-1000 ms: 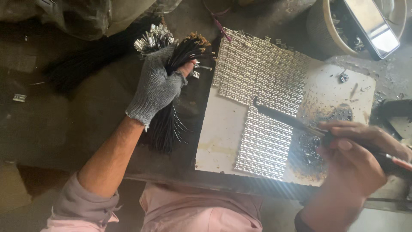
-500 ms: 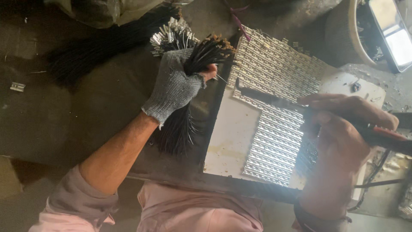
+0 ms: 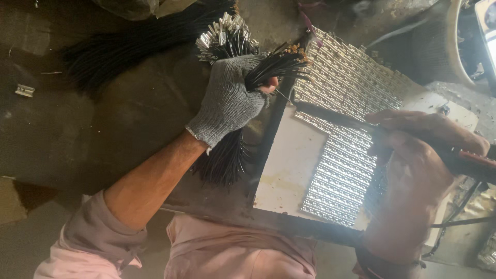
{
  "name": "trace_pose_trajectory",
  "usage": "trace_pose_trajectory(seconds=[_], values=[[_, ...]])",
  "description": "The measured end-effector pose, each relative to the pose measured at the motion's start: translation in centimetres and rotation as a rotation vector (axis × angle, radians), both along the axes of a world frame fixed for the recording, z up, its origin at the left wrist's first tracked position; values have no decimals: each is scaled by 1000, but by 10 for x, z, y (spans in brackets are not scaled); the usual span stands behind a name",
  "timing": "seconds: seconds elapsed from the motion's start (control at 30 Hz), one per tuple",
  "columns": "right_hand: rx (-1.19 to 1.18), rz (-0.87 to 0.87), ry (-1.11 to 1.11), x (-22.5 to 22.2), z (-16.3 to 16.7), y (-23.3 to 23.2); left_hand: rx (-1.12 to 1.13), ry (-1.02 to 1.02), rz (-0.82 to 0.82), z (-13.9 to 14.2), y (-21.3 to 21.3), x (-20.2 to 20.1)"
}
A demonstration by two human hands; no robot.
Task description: The person uses a soldering iron to attach LED components to a circuit board. They hold a bundle of LEDs in one hand and apply solder to each component in sequence, working across the board.
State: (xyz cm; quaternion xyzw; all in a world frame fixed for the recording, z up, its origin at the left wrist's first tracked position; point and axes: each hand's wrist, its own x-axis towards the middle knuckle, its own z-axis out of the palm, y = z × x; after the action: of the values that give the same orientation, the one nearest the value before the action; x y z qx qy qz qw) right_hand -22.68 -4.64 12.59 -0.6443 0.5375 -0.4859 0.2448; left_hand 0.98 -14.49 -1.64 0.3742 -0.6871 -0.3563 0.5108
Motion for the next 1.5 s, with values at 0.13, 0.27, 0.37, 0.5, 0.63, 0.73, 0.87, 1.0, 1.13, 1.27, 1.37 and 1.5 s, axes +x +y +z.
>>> trace_pose_trajectory(seconds=[0.13,0.27,0.37,0.5,0.63,0.73,0.87,1.0,1.13,1.27,1.37,1.5], values=[[-74,105,208,10,10,7,51,13,-14,3,2,1],[-9,-4,446,26,24,12,38,-8,-10,3,1,1],[-58,50,489,27,30,8,24,-13,-13,4,1,1],[92,61,160,0,18,5,9,-43,-7,13,3,4],[54,-18,-183,-59,-22,24,-12,-67,-11,26,5,6],[-82,-143,-492,-127,-37,57,7,-59,-15,28,7,6],[-192,-317,-705,-195,-32,127,-22,-60,-17,21,7,9],[-152,-424,-403,-213,-21,189,-123,-246,56,18,11,27],[-87,-492,-317,-200,-27,203,-327,-774,461,6,14,49],[-51,-479,-345,-188,-21,197,386,-473,386,-22,3,43],[-40,-448,-324,-184,-15,191,412,-238,269,-29,6,39],[-11,-423,-243,-176,-11,187,89,-200,124,-23,19,40]])
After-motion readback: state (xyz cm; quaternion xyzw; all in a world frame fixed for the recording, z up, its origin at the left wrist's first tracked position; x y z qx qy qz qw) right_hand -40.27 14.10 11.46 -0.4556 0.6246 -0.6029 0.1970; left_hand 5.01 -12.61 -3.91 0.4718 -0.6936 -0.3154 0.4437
